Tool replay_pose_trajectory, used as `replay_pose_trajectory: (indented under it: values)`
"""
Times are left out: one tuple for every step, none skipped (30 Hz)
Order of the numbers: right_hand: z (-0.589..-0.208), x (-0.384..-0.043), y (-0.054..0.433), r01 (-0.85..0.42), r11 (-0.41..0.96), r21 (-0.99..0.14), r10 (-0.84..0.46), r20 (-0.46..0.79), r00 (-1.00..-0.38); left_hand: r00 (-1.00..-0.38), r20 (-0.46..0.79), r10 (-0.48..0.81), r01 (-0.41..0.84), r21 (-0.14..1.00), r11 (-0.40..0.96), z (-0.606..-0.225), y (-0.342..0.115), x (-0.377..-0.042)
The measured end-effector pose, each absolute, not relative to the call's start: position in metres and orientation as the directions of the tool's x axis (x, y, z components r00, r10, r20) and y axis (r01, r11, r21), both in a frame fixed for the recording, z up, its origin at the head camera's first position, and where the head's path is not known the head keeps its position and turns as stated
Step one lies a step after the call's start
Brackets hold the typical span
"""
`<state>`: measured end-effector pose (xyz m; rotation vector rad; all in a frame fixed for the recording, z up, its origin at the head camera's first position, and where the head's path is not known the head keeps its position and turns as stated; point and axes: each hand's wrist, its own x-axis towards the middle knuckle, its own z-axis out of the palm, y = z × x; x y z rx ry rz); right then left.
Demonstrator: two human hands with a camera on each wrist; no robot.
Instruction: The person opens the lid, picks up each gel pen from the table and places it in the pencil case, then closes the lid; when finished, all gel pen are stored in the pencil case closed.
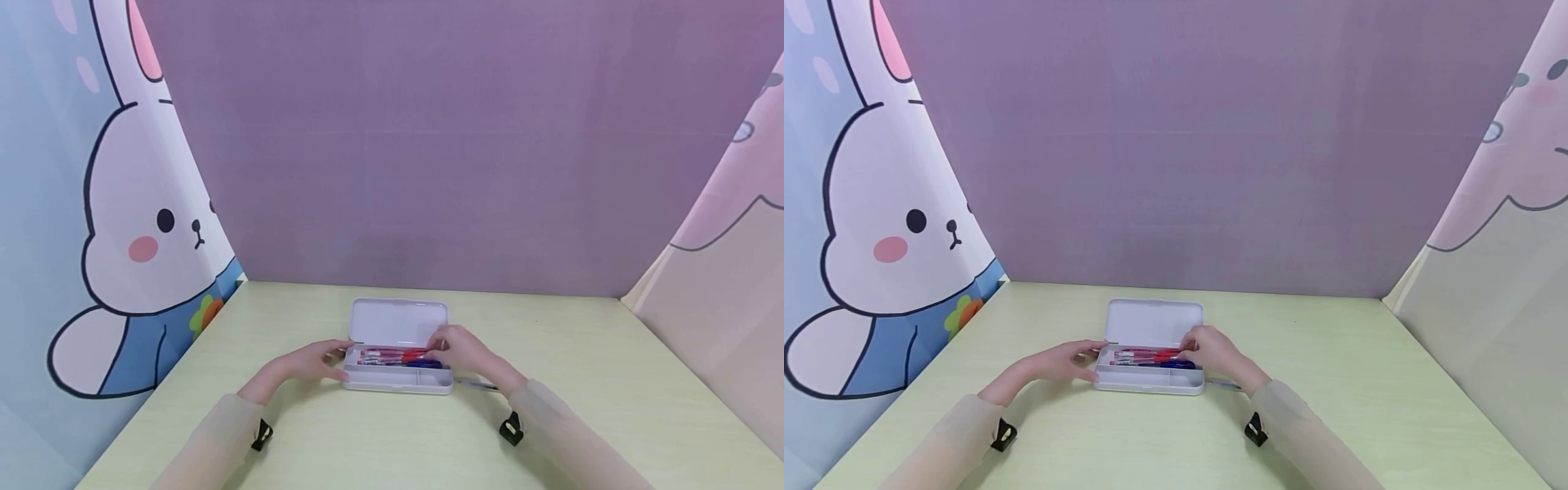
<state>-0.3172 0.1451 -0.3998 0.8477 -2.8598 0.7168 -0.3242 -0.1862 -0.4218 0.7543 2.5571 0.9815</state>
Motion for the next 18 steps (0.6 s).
replay_pose_trajectory:
  values:
    - [-0.399,-0.317,0.148,-0.529,0.732,-0.430,-0.494,0.201,-0.846,-0.816,-0.086,0.571,0.368,0.686,0.628,-0.422,-0.186,-0.324]
    - [-0.399,-0.316,0.151,-0.539,0.722,-0.434,-0.499,0.212,-0.840,-0.816,-0.086,0.572,0.366,0.689,0.626,-0.422,-0.186,-0.325]
    - [-0.398,-0.316,0.154,-0.544,0.715,-0.439,-0.501,0.221,-0.837,-0.815,-0.084,0.573,0.367,0.691,0.623,-0.422,-0.186,-0.325]
    - [-0.398,-0.316,0.157,-0.554,0.705,-0.442,-0.506,0.234,-0.830,-0.814,-0.082,0.575,0.369,0.692,0.621,-0.422,-0.186,-0.325]
    - [-0.397,-0.316,0.161,-0.569,0.694,-0.442,-0.513,0.251,-0.821,-0.813,-0.079,0.577,0.372,0.692,0.619,-0.422,-0.186,-0.325]
    - [-0.397,-0.316,0.165,-0.588,0.681,-0.437,-0.522,0.272,-0.808,-0.814,-0.078,0.576,0.371,0.693,0.618,-0.422,-0.186,-0.325]
    - [-0.397,-0.316,0.169,-0.612,0.667,-0.424,-0.536,0.298,-0.790,-0.815,-0.078,0.575,0.371,0.693,0.619,-0.422,-0.186,-0.325]
    - [-0.396,-0.316,0.172,-0.630,0.655,-0.416,-0.544,0.320,-0.776,-0.816,-0.078,0.573,0.369,0.693,0.619,-0.422,-0.186,-0.325]
    - [-0.396,-0.316,0.176,-0.638,0.649,-0.415,-0.543,0.335,-0.770,-0.816,-0.078,0.572,0.368,0.692,0.621,-0.422,-0.186,-0.325]
    - [-0.395,-0.316,0.179,-0.646,0.644,-0.411,-0.543,0.349,-0.764,-0.817,-0.079,0.571,0.368,0.691,0.622,-0.422,-0.186,-0.325]
    - [-0.395,-0.316,0.183,-0.651,0.639,-0.409,-0.542,0.361,-0.759,-0.818,-0.080,0.570,0.367,0.690,0.624,-0.422,-0.186,-0.325]
    - [-0.395,-0.316,0.186,-0.651,0.637,-0.412,-0.538,0.368,-0.759,-0.818,-0.080,0.569,0.367,0.690,0.625,-0.422,-0.186,-0.325]
    - [-0.395,-0.315,0.189,-0.648,0.638,-0.416,-0.531,0.371,-0.762,-0.818,-0.080,0.570,0.367,0.689,0.625,-0.421,-0.186,-0.324]
    - [-0.394,-0.314,0.192,-0.639,0.641,-0.425,-0.522,0.369,-0.769,-0.818,-0.080,0.569,0.367,0.690,0.624,-0.421,-0.186,-0.324]
    - [-0.394,-0.314,0.195,-0.634,0.645,-0.427,-0.515,0.370,-0.773,-0.818,-0.081,0.569,0.366,0.690,0.625,-0.421,-0.186,-0.324]
    - [-0.394,-0.312,0.198,-0.628,0.647,-0.433,-0.509,0.368,-0.778,-0.819,-0.081,0.568,0.366,0.689,0.626,-0.421,-0.185,-0.324]
    - [-0.394,-0.311,0.201,-0.624,0.648,-0.437,-0.505,0.367,-0.782,-0.819,-0.082,0.568,0.366,0.688,0.627,-0.421,-0.185,-0.324]
    - [-0.393,-0.310,0.205,-0.617,0.652,-0.441,-0.498,0.364,-0.787,-0.819,-0.082,0.567,0.365,0.689,0.626,-0.421,-0.185,-0.324]
